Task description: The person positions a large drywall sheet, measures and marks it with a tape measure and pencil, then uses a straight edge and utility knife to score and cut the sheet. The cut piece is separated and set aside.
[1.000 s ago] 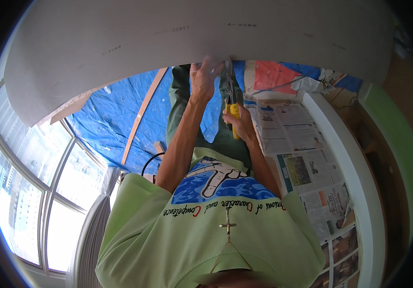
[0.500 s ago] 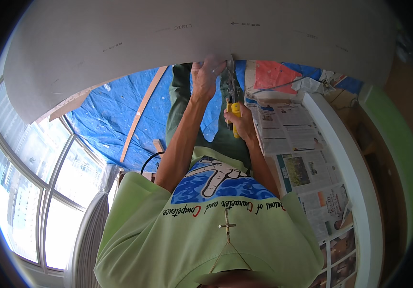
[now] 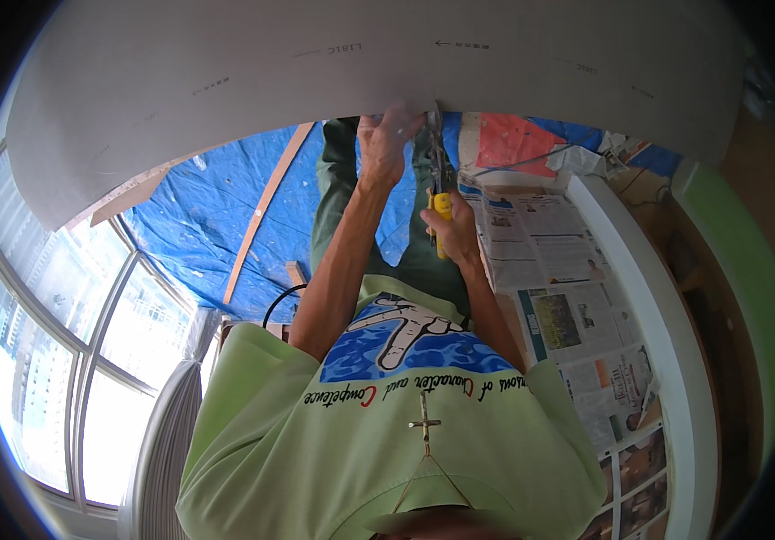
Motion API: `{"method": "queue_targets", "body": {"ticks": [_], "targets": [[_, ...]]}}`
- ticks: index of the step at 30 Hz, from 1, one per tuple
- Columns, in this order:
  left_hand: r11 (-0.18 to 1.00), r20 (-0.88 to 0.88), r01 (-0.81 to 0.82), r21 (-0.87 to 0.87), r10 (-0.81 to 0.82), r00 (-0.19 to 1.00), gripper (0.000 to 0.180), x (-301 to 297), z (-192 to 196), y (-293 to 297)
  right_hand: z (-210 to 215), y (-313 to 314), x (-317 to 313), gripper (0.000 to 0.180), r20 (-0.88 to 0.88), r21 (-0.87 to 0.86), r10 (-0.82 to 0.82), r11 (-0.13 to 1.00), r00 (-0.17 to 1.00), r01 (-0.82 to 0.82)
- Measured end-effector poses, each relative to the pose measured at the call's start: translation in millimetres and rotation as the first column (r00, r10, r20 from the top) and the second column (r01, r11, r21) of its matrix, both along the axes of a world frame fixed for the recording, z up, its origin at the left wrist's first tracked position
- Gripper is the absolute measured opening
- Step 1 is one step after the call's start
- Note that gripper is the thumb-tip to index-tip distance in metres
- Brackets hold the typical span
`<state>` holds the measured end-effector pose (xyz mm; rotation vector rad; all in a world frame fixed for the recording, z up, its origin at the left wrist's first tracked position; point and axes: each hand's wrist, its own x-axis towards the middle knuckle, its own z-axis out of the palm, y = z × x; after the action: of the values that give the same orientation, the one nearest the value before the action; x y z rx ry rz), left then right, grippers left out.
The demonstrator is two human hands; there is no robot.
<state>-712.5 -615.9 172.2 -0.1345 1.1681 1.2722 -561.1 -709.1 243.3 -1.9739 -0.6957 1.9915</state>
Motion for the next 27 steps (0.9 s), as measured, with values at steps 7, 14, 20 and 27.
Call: {"method": "queue_targets", "body": {"ticks": [7, 14, 20, 27], "targets": [[1.0, -0.033, -0.006, 0.004, 0.006, 0.999, 0.035, 1, 6, 1, -2, 4, 0, 0.037, -0.029, 0.057, 0.04, 0.998, 0.999, -0.038], [0.999, -0.039, -0.026, -0.02, 0.025, 0.999, 0.036, 2, 9, 3, 5, 7, -3, 0.032, 0.013, 0.007, 0.03, 1.0, 0.999, -0.03], [0.999, -0.052, -0.029, -0.034, 0.027, 0.998, 0.034, 2, 9, 4, 7, 11, -3, 0.031, -0.007, -0.034, 0.003, 0.999, 1.0, -0.003], [1.0, -0.048, -0.014, -0.007, 0.014, 0.999, 0.032, 1, 13, 4, 3, 16, -8, 0.03, -0.001, 0.028, 0.024, 0.999, 1.0, -0.024]]}}
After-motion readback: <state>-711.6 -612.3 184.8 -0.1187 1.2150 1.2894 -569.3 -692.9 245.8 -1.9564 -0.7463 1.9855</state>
